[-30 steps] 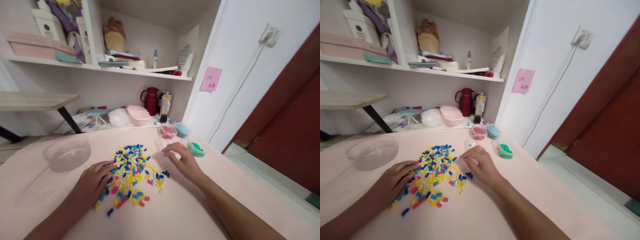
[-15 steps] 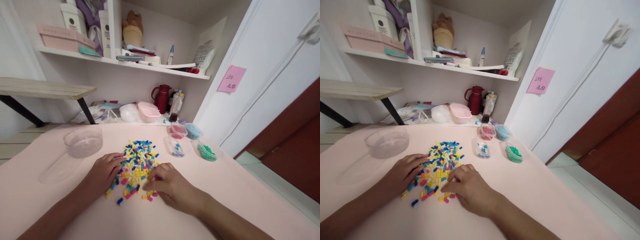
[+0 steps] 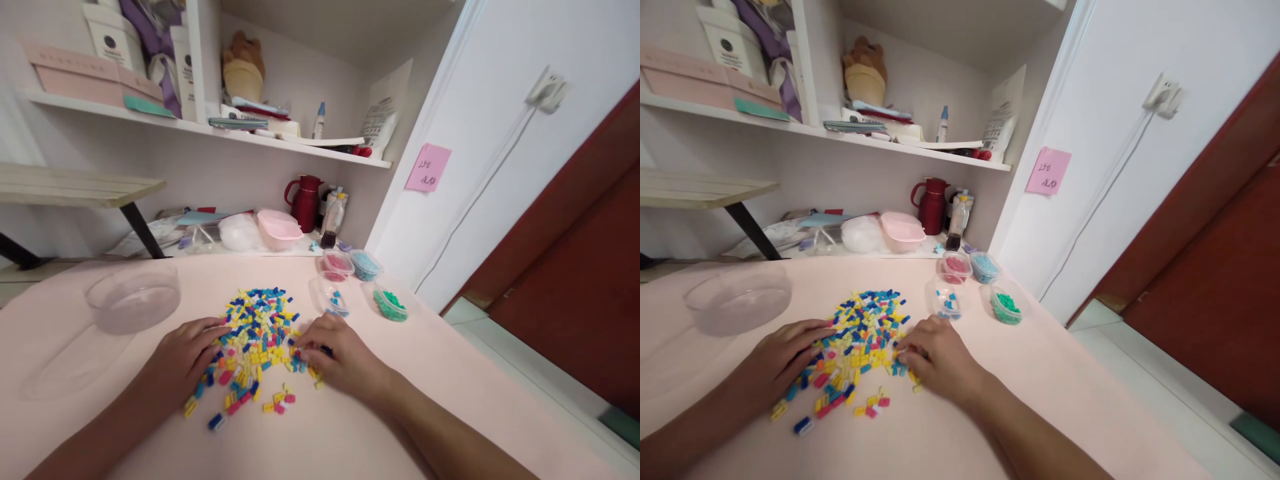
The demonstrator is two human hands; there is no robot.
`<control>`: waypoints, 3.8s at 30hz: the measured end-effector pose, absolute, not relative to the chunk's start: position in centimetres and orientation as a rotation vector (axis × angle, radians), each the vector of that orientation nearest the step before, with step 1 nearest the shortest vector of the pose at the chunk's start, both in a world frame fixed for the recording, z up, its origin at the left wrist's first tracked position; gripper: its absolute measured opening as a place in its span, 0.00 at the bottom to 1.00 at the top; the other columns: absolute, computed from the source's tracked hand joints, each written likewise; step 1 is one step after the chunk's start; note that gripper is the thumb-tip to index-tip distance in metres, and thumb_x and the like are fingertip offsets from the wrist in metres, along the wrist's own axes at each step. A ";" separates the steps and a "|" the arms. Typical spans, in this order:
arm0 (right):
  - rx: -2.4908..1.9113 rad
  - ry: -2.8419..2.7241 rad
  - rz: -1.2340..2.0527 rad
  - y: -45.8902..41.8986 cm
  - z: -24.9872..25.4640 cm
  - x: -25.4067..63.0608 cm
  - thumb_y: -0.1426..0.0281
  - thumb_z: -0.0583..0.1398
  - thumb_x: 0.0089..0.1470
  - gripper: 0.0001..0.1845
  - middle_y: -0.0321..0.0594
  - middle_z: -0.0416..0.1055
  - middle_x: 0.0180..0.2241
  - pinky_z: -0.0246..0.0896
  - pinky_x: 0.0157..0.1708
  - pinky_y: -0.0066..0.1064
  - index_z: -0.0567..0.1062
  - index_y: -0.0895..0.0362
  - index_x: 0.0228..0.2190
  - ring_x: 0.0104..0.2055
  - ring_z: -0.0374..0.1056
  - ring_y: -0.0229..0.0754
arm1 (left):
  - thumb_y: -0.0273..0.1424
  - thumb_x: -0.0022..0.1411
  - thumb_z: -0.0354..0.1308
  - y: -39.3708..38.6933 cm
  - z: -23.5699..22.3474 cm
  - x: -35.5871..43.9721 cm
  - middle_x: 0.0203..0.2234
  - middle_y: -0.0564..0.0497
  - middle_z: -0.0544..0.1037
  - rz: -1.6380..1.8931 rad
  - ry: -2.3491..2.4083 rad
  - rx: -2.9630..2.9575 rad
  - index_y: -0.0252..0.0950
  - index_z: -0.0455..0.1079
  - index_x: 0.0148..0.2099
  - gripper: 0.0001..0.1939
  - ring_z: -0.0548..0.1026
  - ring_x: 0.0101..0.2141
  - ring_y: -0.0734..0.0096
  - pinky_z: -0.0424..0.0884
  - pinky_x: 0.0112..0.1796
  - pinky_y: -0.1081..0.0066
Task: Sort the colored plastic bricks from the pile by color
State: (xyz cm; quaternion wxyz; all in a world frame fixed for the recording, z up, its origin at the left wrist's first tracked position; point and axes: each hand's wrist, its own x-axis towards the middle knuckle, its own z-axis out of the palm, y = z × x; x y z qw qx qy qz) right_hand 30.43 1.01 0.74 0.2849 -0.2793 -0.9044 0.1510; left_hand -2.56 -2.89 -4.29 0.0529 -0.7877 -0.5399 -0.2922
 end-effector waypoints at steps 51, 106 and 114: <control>-0.643 -2.197 0.767 1.0 2.6 30.9 0.70 0.63 0.55 0.03 0.41 0.76 0.40 0.63 0.47 0.36 0.79 0.53 0.33 0.44 0.71 0.43 | 0.40 0.66 0.46 -2.8 -4.6 -2.6 0.50 0.52 0.78 -0.848 -1.634 -2.361 0.50 0.74 0.52 0.18 0.76 0.49 0.63 0.72 0.47 0.62; -0.653 -2.548 0.316 0.1 0.5 29.4 0.66 0.67 0.52 0.06 0.39 0.74 0.36 0.56 0.42 0.38 0.79 0.51 0.35 0.40 0.67 0.44 | 0.39 0.66 0.47 -3.3 -3.7 -2.0 0.51 0.51 0.77 -0.835 -1.698 -2.403 0.49 0.74 0.52 0.18 0.74 0.50 0.62 0.70 0.49 0.61; -0.644 -2.504 0.356 0.4 1.3 29.9 0.71 0.66 0.50 0.07 0.39 0.74 0.39 0.57 0.44 0.38 0.79 0.51 0.34 0.41 0.68 0.43 | 0.41 0.66 0.47 -3.0 -4.2 -2.5 0.51 0.51 0.78 -0.831 -1.654 -2.385 0.50 0.74 0.52 0.18 0.75 0.49 0.62 0.72 0.48 0.63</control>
